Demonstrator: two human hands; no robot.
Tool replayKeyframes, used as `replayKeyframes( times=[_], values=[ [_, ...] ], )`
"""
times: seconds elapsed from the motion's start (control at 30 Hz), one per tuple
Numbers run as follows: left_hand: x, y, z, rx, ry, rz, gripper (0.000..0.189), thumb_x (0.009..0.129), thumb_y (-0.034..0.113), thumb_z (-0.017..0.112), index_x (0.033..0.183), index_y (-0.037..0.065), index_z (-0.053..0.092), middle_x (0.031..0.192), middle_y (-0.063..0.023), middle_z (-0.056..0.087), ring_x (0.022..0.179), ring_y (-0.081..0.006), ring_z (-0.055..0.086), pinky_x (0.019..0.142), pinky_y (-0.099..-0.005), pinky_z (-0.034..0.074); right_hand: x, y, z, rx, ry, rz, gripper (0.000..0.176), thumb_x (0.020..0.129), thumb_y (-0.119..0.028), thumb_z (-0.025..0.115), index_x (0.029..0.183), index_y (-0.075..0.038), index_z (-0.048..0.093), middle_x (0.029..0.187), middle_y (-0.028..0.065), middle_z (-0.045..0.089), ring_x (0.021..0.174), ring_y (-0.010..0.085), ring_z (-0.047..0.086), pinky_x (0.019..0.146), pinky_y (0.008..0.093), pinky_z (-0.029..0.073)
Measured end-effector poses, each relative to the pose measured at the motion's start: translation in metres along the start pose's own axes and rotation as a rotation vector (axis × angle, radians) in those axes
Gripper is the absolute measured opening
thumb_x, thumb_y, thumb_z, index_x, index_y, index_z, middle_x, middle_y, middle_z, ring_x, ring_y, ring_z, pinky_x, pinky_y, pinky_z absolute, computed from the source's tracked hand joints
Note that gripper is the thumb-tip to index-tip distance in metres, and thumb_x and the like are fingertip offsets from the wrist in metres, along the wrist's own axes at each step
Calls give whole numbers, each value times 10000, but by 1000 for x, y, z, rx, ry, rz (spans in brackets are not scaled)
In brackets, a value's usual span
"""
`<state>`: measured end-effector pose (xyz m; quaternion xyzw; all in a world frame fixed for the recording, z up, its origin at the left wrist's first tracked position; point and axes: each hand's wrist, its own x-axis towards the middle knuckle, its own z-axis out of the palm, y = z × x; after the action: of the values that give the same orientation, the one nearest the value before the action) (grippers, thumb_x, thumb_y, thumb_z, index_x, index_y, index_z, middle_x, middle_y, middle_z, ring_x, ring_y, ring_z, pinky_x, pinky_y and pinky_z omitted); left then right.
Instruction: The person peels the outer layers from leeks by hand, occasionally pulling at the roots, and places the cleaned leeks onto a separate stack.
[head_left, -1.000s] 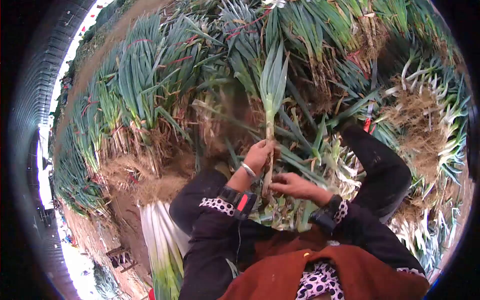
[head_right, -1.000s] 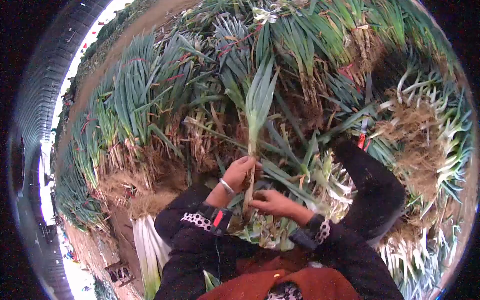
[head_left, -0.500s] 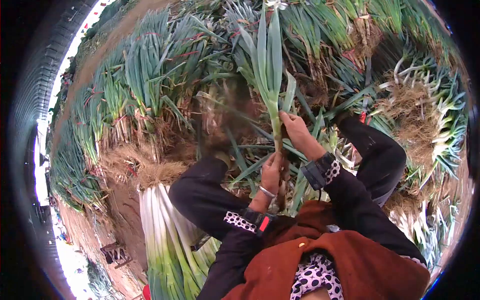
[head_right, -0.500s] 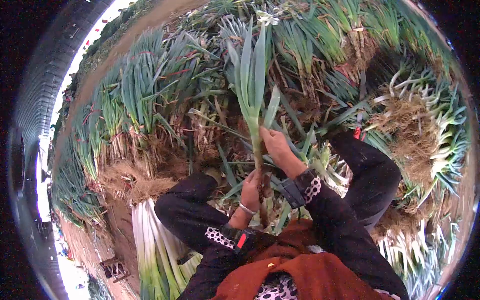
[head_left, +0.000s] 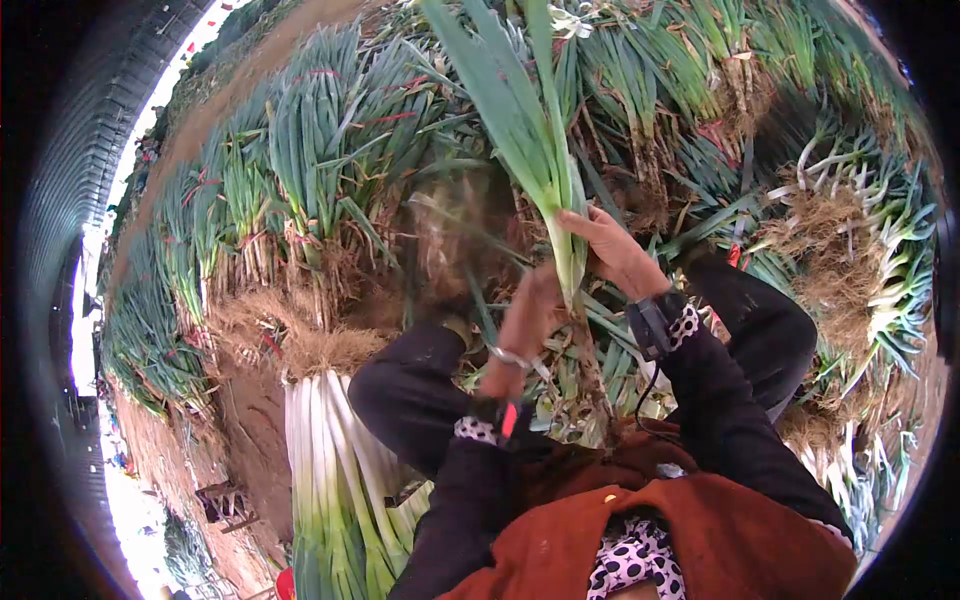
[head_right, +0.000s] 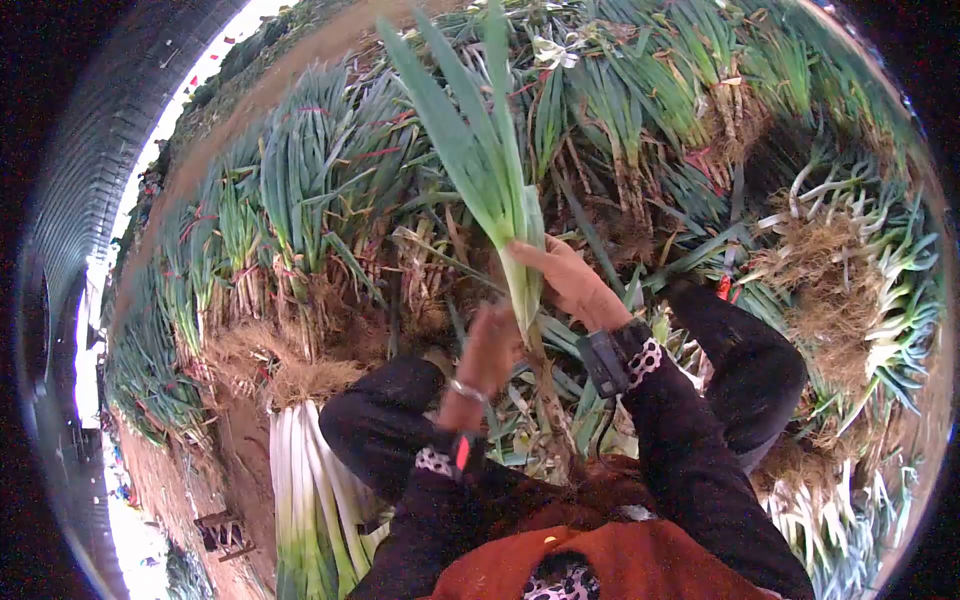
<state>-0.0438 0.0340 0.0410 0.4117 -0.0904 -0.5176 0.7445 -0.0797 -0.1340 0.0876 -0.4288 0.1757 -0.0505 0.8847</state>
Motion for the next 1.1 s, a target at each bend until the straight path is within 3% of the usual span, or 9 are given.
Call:
replayKeyframes(
  times=[0.17, 0.2, 0.43, 0.47, 0.57, 0.73, 0.9, 1.0, 1.1],
  values=[
    [39, 80, 8, 281, 107, 170, 434, 893, 368, 480, 1190, 52, 485, 1044, -92, 583, 898, -183, 575, 752, -317, 462, 8, 15, 12, -322, -87, -120, 345, 834, -226, 613, 1096, -13, 547, 946, 27, 589, 798, 96, 550, 704, 268, 464],
    [44, 82, 8, 68, 144, 145, 301, 852, 214, 591, 1101, 51, 551, 920, 0, 596, 766, -87, 555, 600, -202, 421, 9, 14, 17, -330, -74, -105, 323, 844, -205, 601, 1103, -20, 544, 943, 17, 588, 793, 91, 547, 690, 263, 462],
    [58, 80, 0, 35, 371, 240, 273, 858, 191, 579, 1075, 27, 557, 907, -26, 606, 734, -115, 562, 601, -250, 441, 16, 29, 36, -571, 21, -275, 268, 851, -156, 580, 1071, -6, 556, 904, 16, 598, 806, 92, 547, 714, 265, 463],
    [60, 78, -10, 293, 378, 335, 262, 862, 177, 555, 1076, 26, 557, 934, -56, 607, 767, -151, 578, 631, -279, 467, 16, 33, 39, -562, 33, -349, 249, 847, -148, 584, 1048, -3, 566, 892, 17, 602, 798, 91, 547, 715, 263, 461],
    [63, 91, -6, 76, 459, 265, 220, 863, 161, 528, 1021, 19, 584, 909, -91, 615, 785, -185, 595, 653, -298, 495, 17, 42, 38, -655, 16, -381, 283, 834, -156, 601, 1070, -10, 547, 935, 39, 593, 855, 105, 532, 754, 281, 446],
    [64, 162, -60, 137, 628, 414, 174, 906, 222, 488, 964, 64, 532, 850, -87, 606, 598, -172, 536, 527, -328, 481, -59, 36, 22, -898, -87, 24, 373, 780, -228, 655, 1054, 0, 543, 886, 105, 593, 826, 151, 549, 735, 298, 443],
    [39, 207, -66, 9, 453, 492, 192, 912, 235, 483, 1035, 87, 488, 864, -73, 602, 663, -159, 515, 556, -336, 457, -117, 115, -149, -1427, -251, 217, 525, 713, -310, 669, 1094, 25, 534, 927, 231, 608, 889, 367, 583, 765, 387, 446],
    [39, 194, -47, 24, 311, 461, 249, 916, 295, 465, 1047, 84, 479, 890, -79, 587, 701, -183, 509, 606, -353, 454, -81, 62, -65, -1420, 59, -13, 564, 730, -317, 662, 1149, 27, 505, 983, 225, 594, 940, 369, 568, 786, 387, 444],
    [47, 176, -21, -144, 113, 322, 310, 914, 354, 440, 1044, 74, 473, 939, -102, 574, 749, -200, 507, 661, -372, 451, -35, 19, 42, -926, 130, -395, 484, 746, -234, 671, 1127, 20, 515, 1163, 185, 525, 1031, 257, 542, 875, 325, 422]
  ],
)
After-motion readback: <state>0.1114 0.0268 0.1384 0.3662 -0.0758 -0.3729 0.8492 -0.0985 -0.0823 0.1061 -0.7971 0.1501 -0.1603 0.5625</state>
